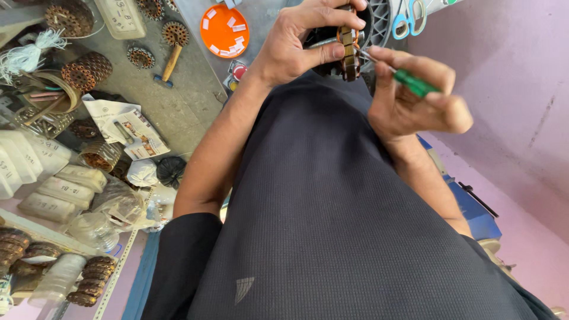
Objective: The person assembles a motor stator by inserting wires into the slots and using a screwdriver to secure components while using a winding machine.
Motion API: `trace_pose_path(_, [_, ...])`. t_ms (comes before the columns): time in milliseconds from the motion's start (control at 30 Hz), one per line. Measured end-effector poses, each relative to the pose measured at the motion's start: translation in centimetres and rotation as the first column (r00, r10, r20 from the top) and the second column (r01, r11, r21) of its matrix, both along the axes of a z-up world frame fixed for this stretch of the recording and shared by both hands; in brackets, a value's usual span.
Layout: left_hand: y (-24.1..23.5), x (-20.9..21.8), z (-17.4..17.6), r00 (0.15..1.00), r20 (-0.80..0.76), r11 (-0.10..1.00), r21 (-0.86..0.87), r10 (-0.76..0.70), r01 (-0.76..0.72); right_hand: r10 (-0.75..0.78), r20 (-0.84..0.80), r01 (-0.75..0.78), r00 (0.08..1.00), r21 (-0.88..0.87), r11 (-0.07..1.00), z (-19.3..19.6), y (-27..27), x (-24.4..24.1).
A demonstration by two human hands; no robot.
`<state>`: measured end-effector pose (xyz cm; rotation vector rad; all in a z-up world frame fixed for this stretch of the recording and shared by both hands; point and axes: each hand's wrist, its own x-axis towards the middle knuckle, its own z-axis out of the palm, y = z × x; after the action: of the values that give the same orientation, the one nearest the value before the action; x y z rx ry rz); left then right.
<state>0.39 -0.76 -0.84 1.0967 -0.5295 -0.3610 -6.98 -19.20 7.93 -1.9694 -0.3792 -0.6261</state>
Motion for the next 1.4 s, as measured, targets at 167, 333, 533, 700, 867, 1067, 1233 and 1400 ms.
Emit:
trace_pose_path(167, [0.2,0.0,0.4,1.000,0.015,0.997,0.070,-0.027,0.026,0.148,-0.232,-0.175,0.961,-0.104,0.979,2.4,-1.0,1.6])
trace_pose_path(333, [0.0,0.2,1.1,1.000,0.021,1.000,0.017,-0.019,0.019,0.092,-0.455,-0.143,0.886,-0.078,0.987,5.8,-1.3,2.6])
trace_pose_path(533, [0.2,-0.3,0.7,1.000,0.020,0.999,0.050,0.017,-0.018,0.161,-0.380,-0.130,0.911,0.105,0.986,5.4,-1.1,2.8])
trace_pose_path(700, [0.2,0.0,0.9,0.997,0.057,0.994,0.098,0.045,-0.050,0.235,-0.473,-0.231,0.849,0.067,0.971,5.3,-2.3,4.6])
trace_pose_path(867, [0.1,-0.2,1.2,0.994,0.089,0.993,0.097,0.063,-0.071,0.278,-0.544,-0.348,0.792,-0.027,0.937,5.8,-3.3,6.7])
trace_pose_path(1067, [0.2,-0.2,2.3,0.991,0.088,0.982,0.149,0.103,-0.115,0.240,-0.414,-0.328,0.878,-0.157,0.931,5.0,-1.5,5.2])
trace_pose_path(1233, [1.6,-2.2,2.1,0.889,0.187,0.841,0.289,0.419,-0.457,0.305,-0.337,-0.313,0.891,0.034,0.949,5.3,-3.1,4.6])
trace_pose_path(1400, [7.2,-4.7,-1.7,0.688,0.322,0.359,0.669,0.650,-0.651,0.141,-0.351,-0.072,0.926,0.204,0.976,3.9,-6.8,4.6])
